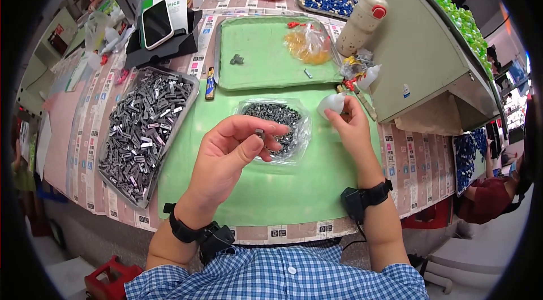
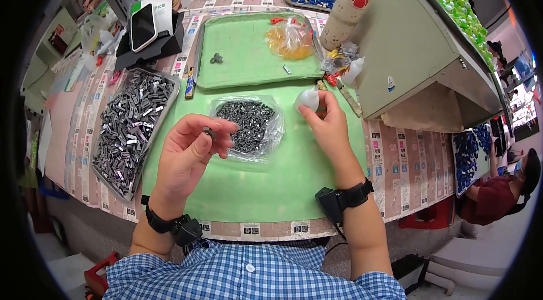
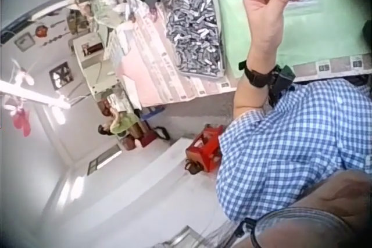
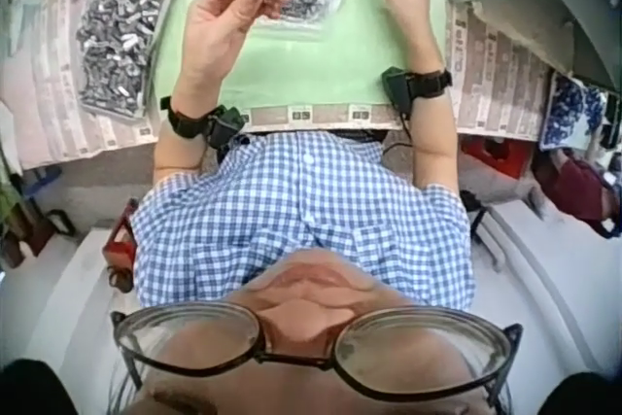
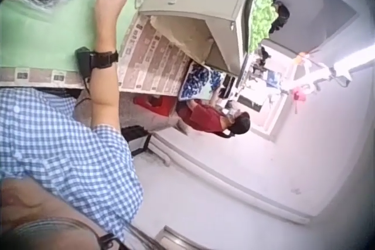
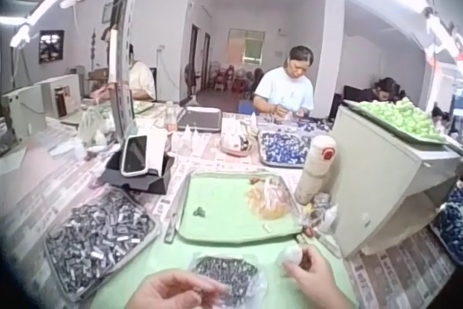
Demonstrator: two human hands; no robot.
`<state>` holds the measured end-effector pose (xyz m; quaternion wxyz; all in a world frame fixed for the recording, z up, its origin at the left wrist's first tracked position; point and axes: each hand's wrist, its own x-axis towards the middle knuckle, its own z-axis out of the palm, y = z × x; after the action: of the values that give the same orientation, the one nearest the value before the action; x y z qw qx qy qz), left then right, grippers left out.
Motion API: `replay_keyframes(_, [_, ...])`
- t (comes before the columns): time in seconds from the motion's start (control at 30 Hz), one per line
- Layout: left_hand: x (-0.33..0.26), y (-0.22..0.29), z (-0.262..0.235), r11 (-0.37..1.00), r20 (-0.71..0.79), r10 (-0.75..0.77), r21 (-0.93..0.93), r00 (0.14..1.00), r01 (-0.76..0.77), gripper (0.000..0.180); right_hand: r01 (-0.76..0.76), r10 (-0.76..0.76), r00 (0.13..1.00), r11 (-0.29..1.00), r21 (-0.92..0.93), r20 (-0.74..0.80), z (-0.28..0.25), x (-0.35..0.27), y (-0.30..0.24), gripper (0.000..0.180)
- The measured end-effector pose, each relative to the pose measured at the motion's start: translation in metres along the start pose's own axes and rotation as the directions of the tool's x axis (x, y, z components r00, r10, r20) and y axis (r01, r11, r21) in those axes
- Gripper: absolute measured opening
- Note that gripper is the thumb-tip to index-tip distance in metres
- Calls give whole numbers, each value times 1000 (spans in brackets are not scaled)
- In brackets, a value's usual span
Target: Applying glue to small plastic or metal components and assembling them at a workbench.
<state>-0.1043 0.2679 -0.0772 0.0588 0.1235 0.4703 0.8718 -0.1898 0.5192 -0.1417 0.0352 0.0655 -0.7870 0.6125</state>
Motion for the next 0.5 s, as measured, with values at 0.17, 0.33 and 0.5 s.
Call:
replay_keyframes(0.17, [-1, -4, -8, 991, 22, -73, -109, 997, 75, 18, 19, 1, 997, 963, 268, -74, 7, -11, -51, 23])
replay_keyframes(0.33, [0, -2, -4, 983, -7, -135, -129, 991, 133, 20, 2, -10, 1000, 913, 407, 17, 17, -28, -86, 32])
replay_keyframes(0.5, [1, -7, -8, 960, 45, -162, -222, 986, 168, 22, -53, -14, 993, 826, 562, 115, 16, -35, -86, 35])
